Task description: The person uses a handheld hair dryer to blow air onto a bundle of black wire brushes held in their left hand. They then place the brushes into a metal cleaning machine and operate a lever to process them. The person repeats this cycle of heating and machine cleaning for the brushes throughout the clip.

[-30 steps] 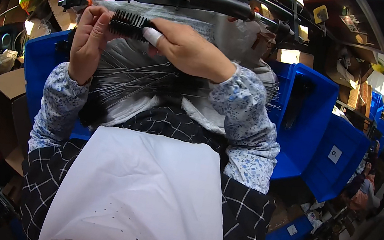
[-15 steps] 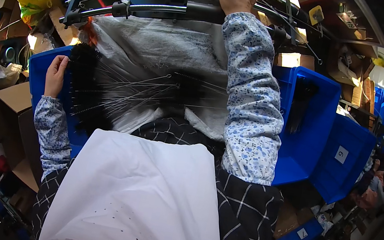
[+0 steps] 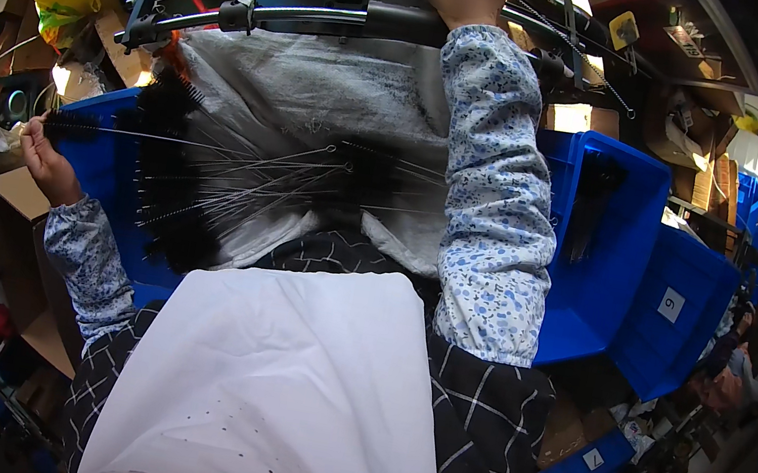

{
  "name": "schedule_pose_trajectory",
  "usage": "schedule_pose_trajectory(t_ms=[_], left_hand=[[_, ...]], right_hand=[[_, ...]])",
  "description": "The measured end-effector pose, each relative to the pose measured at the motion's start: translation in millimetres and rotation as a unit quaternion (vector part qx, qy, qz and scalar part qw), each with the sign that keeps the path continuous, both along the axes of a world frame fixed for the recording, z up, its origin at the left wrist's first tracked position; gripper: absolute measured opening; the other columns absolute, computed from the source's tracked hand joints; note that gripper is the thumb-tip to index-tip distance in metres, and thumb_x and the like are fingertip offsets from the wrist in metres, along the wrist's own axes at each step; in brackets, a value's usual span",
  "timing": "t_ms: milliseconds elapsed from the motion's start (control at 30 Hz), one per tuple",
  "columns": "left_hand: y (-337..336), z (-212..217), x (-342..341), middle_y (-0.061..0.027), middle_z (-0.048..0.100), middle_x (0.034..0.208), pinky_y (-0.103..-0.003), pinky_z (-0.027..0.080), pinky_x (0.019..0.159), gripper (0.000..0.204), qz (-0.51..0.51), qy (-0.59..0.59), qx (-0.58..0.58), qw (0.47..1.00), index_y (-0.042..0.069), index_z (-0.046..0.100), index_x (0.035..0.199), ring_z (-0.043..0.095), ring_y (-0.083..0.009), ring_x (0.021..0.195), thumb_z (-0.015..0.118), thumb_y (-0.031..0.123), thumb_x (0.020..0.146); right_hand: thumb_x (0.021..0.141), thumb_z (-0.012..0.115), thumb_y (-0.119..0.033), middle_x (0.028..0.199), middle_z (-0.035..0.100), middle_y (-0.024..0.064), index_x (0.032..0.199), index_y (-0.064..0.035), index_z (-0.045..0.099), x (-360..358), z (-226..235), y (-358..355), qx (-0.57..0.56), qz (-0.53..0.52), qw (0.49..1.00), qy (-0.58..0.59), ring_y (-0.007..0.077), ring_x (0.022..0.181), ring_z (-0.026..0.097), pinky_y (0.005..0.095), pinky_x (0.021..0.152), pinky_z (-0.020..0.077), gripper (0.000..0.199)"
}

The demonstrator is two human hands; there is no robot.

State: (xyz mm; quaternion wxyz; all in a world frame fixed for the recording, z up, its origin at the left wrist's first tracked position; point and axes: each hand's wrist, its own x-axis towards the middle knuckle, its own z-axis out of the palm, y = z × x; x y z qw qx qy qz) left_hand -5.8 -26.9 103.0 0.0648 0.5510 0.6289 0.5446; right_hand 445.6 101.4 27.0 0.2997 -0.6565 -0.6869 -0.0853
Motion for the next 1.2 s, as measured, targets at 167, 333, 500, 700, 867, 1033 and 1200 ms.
schedule_pose_trajectory(t_ms=[167,333,500,700,867,1033,1200], left_hand=[[-8.2,65.8,13.0,-0.0135,0.054,0.088,-0.029,0.049,0.069,0.022,0.000,0.028,0.150,0.988,-0.003,0.047,0.092,0.056,-0.0209,0.079,0.035,0.015,0.091],[-15.1,116.0,-7.6,-0.0131,0.056,0.077,-0.031,0.047,0.063,0.007,0.146,0.539,0.249,0.792,-0.004,0.051,0.079,0.059,-0.0239,0.071,0.056,0.002,0.078],[-25.4,106.3,8.7,-0.0124,0.057,0.077,-0.029,0.047,0.062,0.006,0.021,0.232,0.245,0.941,-0.004,0.052,0.080,0.058,-0.0222,0.067,0.055,0.001,0.079],[-23.9,101.3,24.3,-0.0131,0.057,0.081,-0.030,0.049,0.066,0.005,0.140,0.472,0.212,0.844,-0.006,0.051,0.084,0.058,-0.0201,0.070,0.051,-0.002,0.080],[-22.4,107.8,34.9,-0.0151,0.057,0.084,-0.030,0.050,0.068,0.008,0.166,0.533,0.201,0.805,-0.007,0.049,0.087,0.059,-0.0211,0.074,0.049,-0.002,0.080],[-27.9,98.8,-9.5,-0.0162,0.057,0.087,-0.030,0.051,0.072,0.012,-0.123,-0.132,0.224,0.958,-0.007,0.047,0.092,0.059,-0.0217,0.080,0.044,-0.002,0.082],[-30.6,95.9,-10.4,-0.0152,0.057,0.092,-0.029,0.050,0.073,0.014,0.100,0.322,0.193,0.922,-0.007,0.048,0.093,0.059,-0.0204,0.081,0.047,-0.001,0.080]], right_hand=[[0.077,0.046,-0.015,0.088,0.057,0.0044,0.095,-0.0178,0.060,-1.6,-6.7,11.7,-0.041,-0.014,0.999,-0.005,0.0249,0.093,0.047,0.0443,0.078,0.0355,0.023],[0.080,0.043,-0.018,0.102,0.052,0.0038,0.104,-0.0173,0.055,18.7,-38.3,40.3,-0.065,0.047,0.997,0.000,0.0269,0.108,0.037,0.0527,0.085,0.0293,0.027],[0.074,0.053,-0.030,0.116,0.043,0.0123,0.115,-0.0119,0.043,18.5,-9.2,-2.7,-0.027,-0.057,0.997,-0.046,0.0307,0.109,0.036,0.0506,0.083,0.0319,0.046],[0.072,0.055,-0.021,0.101,0.054,0.0132,0.109,-0.0094,0.050,21.8,-10.2,-11.7,-0.048,-0.072,0.994,0.072,0.0300,0.097,0.048,0.0448,0.080,0.0368,0.040],[0.071,0.055,-0.017,0.097,0.056,0.0145,0.106,-0.0064,0.053,-2.4,-1.7,-8.5,-0.062,-0.072,0.990,0.105,0.0295,0.093,0.053,0.0416,0.079,0.0404,0.037],[0.070,0.056,-0.013,0.098,0.055,0.0153,0.105,-0.0016,0.053,-14.1,-8.2,-0.5,-0.014,-0.028,0.994,0.102,0.0305,0.092,0.052,0.0386,0.080,0.0410,0.037],[0.070,0.055,-0.013,0.097,0.055,0.0149,0.103,-0.0018,0.054,-32.6,3.6,-3.2,-0.049,-0.059,0.992,0.099,0.0300,0.091,0.052,0.0413,0.078,0.0410,0.035]])
